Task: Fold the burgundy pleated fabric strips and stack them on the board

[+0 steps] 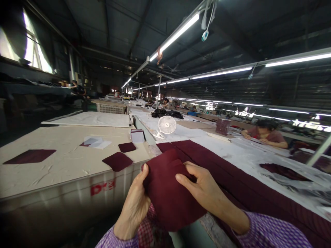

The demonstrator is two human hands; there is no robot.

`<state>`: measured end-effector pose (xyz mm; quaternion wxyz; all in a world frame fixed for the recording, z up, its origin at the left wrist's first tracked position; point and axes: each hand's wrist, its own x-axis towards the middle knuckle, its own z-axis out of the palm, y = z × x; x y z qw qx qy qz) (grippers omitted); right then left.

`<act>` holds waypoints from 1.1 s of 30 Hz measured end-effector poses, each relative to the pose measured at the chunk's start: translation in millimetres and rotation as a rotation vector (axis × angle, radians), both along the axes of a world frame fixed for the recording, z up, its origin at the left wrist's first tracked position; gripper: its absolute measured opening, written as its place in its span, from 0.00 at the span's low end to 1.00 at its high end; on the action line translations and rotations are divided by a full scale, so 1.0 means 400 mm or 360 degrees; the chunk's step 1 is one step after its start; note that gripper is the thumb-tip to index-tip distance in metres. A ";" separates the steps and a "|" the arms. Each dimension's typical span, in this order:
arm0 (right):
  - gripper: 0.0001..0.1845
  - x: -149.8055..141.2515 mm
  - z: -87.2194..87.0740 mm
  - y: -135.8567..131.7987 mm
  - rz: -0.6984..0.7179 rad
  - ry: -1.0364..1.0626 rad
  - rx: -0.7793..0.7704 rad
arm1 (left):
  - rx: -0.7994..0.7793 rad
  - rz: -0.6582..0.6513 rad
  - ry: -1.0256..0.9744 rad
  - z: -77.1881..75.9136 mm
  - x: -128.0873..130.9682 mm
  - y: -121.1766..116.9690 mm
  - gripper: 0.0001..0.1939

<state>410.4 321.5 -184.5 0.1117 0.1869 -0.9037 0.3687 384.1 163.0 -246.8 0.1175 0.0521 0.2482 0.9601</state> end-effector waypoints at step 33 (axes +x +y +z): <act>0.15 -0.001 -0.017 -0.022 0.0042 -0.0195 -0.0410 | -0.0069 -0.0030 0.0170 -0.011 -0.009 -0.022 0.15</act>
